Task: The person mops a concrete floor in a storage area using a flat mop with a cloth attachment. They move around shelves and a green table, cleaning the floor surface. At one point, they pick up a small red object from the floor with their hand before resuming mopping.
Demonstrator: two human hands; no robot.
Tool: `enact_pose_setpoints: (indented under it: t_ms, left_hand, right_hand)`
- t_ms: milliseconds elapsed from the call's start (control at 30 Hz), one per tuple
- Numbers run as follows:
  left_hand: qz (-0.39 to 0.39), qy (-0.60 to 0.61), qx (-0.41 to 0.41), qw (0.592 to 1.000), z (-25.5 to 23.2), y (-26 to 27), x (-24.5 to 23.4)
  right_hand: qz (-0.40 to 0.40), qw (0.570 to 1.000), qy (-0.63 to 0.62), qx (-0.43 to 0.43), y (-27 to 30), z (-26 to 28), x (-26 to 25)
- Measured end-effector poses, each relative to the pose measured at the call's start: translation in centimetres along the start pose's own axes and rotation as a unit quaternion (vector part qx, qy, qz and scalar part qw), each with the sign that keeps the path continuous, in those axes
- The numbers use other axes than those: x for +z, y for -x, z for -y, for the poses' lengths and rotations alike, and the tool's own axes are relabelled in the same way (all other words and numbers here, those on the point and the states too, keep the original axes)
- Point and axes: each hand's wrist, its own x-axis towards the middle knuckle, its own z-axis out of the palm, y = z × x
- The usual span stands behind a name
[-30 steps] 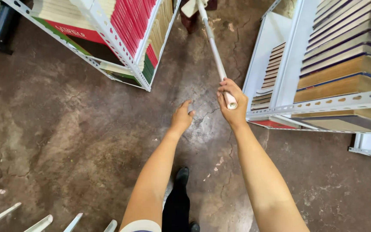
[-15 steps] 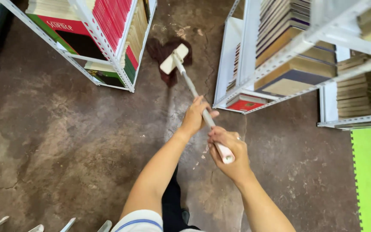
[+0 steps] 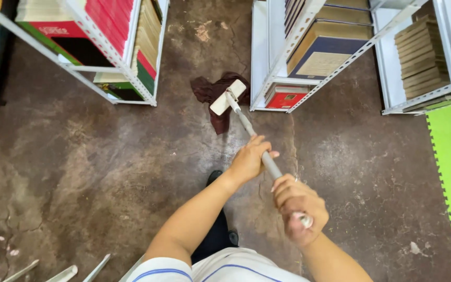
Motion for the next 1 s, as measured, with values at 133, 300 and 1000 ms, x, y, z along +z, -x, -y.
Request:
enact_pose_setpoints:
  t_ms: [133, 300, 1000]
  left_hand:
    - [-0.008, 0.019, 0.030, 0.999, 5.9, -6.8, 2.5]
    - [0.046, -0.036, 0.021, 0.998, 19.0, -16.6, 4.4]
    - [0.188, -0.118, -0.093, 0.971, 43.2, -44.7, 5.0]
  right_hand:
    - [-0.055, 0.998, -0.003, 0.028, -5.7, -4.6, -0.6]
    - [-0.125, 0.989, 0.015, -0.072, -10.9, -18.3, 0.0]
    - [-0.179, 0.979, 0.099, 0.021, -25.1, -48.1, -2.8]
